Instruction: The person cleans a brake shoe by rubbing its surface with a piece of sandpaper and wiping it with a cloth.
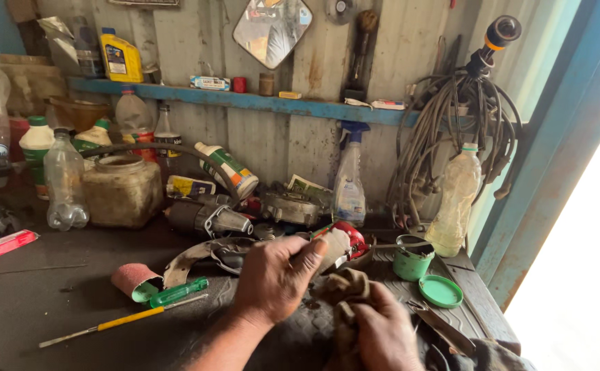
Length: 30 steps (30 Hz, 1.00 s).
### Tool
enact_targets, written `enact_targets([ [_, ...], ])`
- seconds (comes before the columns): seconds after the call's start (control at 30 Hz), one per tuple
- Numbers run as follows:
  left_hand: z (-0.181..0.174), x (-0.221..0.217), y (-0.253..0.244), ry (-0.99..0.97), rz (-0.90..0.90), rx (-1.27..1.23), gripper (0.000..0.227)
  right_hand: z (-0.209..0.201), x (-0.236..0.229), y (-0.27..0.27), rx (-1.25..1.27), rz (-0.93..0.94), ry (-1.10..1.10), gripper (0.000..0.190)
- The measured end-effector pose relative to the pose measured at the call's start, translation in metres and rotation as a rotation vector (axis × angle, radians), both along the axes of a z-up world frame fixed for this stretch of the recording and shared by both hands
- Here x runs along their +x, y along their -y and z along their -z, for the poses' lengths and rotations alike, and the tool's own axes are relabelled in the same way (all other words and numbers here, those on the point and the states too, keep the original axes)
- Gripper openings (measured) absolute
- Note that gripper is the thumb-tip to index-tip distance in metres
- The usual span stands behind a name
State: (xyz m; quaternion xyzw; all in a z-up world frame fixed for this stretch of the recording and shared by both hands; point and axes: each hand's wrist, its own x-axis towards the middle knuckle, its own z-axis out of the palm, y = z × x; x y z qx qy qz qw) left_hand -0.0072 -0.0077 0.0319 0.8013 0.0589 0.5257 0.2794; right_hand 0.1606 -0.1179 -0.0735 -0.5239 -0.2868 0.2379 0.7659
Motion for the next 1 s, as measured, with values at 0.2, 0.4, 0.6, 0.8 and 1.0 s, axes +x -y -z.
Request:
enact_targets([
  [0.2,-0.023,-0.015,-0.011,-0.207,0.031,-0.344,0.071,-0.008,-0.023,0.014,-0.172,0.134,0.613,0.056],
  [0.4,-0.015,-0.007,0.01,-0.443,0.074,-0.203,0.076,-0.036,-0.067,0.015,-0.178,-0.649,0.655,0.034],
  [0.6,-0.007,-0.003,0.006,-0.623,-0.005,0.063,0.067,-0.11,-0.039,0.077,-0.913,-0.38,1.036,0.025],
  [0.8,-0.016,-0.008,0.016,-0.869,-0.02,0.116,0.071,-0.126,0.011,0.112,-1.345,0.337,1.02,0.037],
  [1.0,0.007,0.003,0.029,-0.811,-0.077,0.263,0.052,-0.09,0.025,0.112,-1.357,0.335,1.033,0.031],
])
